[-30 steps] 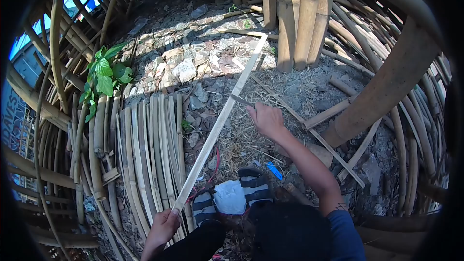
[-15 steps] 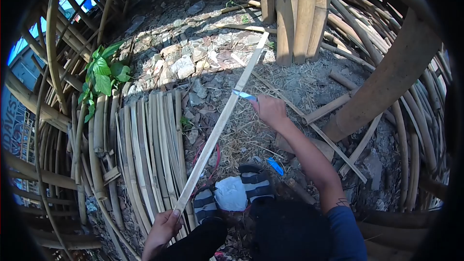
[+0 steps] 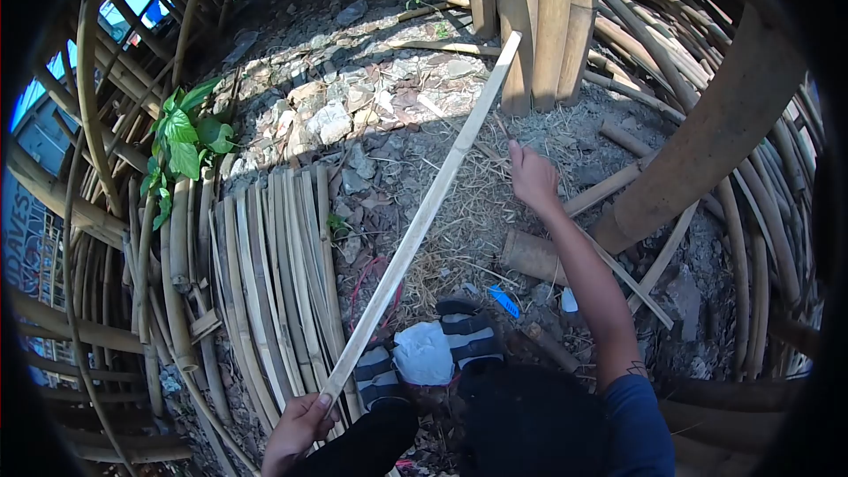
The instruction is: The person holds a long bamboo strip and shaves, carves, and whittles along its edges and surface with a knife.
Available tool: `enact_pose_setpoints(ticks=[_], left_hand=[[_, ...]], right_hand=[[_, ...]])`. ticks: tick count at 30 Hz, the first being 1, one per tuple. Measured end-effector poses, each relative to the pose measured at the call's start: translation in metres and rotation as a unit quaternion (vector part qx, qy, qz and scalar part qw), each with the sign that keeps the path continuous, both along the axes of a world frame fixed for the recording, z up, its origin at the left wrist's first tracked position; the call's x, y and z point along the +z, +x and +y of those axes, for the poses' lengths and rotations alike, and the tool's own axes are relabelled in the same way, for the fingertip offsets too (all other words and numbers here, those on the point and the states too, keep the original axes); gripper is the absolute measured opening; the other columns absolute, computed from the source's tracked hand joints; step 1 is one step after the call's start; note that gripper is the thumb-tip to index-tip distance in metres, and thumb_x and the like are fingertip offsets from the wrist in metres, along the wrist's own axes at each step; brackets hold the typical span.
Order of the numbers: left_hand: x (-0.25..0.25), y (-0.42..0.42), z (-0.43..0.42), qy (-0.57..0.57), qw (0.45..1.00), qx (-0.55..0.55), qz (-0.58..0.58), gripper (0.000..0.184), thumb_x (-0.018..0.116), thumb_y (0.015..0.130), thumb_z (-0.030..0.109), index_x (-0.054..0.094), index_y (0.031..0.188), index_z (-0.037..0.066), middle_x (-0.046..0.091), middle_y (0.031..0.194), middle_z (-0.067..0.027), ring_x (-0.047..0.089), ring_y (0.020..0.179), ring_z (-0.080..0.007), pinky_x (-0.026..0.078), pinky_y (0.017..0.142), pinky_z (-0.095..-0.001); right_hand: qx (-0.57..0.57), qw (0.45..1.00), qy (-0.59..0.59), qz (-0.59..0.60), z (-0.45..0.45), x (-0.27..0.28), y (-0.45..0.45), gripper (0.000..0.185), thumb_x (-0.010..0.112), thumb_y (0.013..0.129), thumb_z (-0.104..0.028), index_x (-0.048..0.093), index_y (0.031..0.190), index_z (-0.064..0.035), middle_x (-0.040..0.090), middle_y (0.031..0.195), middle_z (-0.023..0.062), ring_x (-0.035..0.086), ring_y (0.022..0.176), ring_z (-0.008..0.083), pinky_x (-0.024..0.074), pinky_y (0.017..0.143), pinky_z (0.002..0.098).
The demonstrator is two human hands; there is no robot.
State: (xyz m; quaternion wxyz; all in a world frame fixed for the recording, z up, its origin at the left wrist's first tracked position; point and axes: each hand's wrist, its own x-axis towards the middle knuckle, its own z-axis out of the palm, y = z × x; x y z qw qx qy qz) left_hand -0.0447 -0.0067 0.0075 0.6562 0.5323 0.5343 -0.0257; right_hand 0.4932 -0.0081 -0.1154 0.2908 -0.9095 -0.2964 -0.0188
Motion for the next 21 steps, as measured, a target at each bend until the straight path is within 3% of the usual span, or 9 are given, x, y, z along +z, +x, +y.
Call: enact_pose_setpoints(ticks=[2,4,8,10,13,15,18,21], left_hand=[[-0.004,0.003,0.000,0.002,1.000,0.005,-0.007,0.038,0.045,0.107,0.028,0.059,0.083,0.002,0.040,0.056,0.0042,0.031,0.044,-0.0063,0.025,0.043,-0.0250],[-0.005,0.002,0.002,-0.026,0.999,0.020,-0.015,0.038,0.045,0.107,0.029,0.060,0.083,0.002,0.039,0.056,0.0045,0.031,0.045,-0.0060,0.025,0.043,-0.0249],[-0.003,0.001,0.002,-0.006,1.000,0.015,-0.014,0.039,0.045,0.107,0.028,0.060,0.082,0.002,0.038,0.055,0.0043,0.031,0.045,-0.0060,0.024,0.043,-0.0249],[-0.006,-0.004,0.001,0.000,1.000,0.017,-0.012,0.039,0.045,0.107,0.028,0.060,0.082,0.002,0.039,0.055,0.0042,0.032,0.045,-0.0061,0.024,0.043,-0.0249],[0.001,0.002,0.002,0.018,1.000,0.015,0.004,0.039,0.045,0.107,0.028,0.059,0.082,0.002,0.039,0.055,0.0039,0.032,0.045,-0.0065,0.025,0.043,-0.0251],[-0.001,0.004,0.000,0.027,0.999,0.015,0.013,0.039,0.045,0.107,0.028,0.059,0.082,0.002,0.040,0.055,0.0037,0.032,0.044,-0.0067,0.025,0.043,-0.0253],[-0.005,0.002,0.003,0.023,0.999,0.039,0.020,0.040,0.045,0.107,0.029,0.059,0.081,0.001,0.039,0.055,0.0036,0.032,0.044,-0.0069,0.025,0.042,-0.0257],[-0.004,-0.005,0.003,0.003,0.999,0.037,0.003,0.040,0.045,0.107,0.028,0.059,0.081,0.001,0.040,0.055,0.0034,0.033,0.044,-0.0069,0.025,0.042,-0.0256]], right_hand=[[0.012,0.998,0.045,0.046,-0.007,0.001,-0.020,0.054,0.039,0.103,-0.047,0.067,0.092,-0.0020,0.068,0.079,0.0255,0.066,0.078,0.0452,0.0486,0.075,0.0565],[0.067,0.986,0.136,0.069,-0.012,0.001,-0.050,0.051,0.040,0.103,-0.045,0.065,0.086,-0.0028,0.066,0.074,0.0229,0.064,0.071,0.0463,0.0484,0.069,0.0546],[0.158,0.975,0.118,0.106,-0.022,0.018,-0.104,0.049,0.044,0.102,-0.044,0.061,0.080,-0.0029,0.064,0.067,0.0200,0.062,0.062,0.0446,0.0482,0.062,0.0537],[0.292,0.947,0.112,-0.070,-0.025,0.018,-0.118,0.047,0.048,0.101,-0.044,0.059,0.078,-0.0047,0.063,0.063,0.0174,0.062,0.056,0.0419,0.0476,0.055,0.0523],[0.195,0.978,0.029,-0.063,-0.006,0.006,-0.080,0.045,0.048,0.101,-0.045,0.060,0.081,-0.0056,0.064,0.063,0.0169,0.064,0.056,0.0388,0.0480,0.052,0.0521],[0.243,0.960,0.021,-0.138,0.000,-0.003,-0.067,0.046,0.047,0.101,-0.046,0.060,0.082,-0.0055,0.065,0.063,0.0162,0.065,0.056,0.0370,0.0498,0.053,0.0517],[0.183,0.979,-0.037,-0.087,0.013,-0.001,-0.092,0.048,0.048,0.100,-0.048,0.061,0.083,-0.0051,0.066,0.064,0.0162,0.066,0.055,0.0372,0.0512,0.052,0.0510],[0.206,0.960,0.065,-0.178,0.017,-0.014,-0.076,0.047,0.048,0.099,-0.049,0.061,0.085,-0.0054,0.066,0.065,0.0171,0.067,0.056,0.0372,0.0516,0.050,0.0477]])
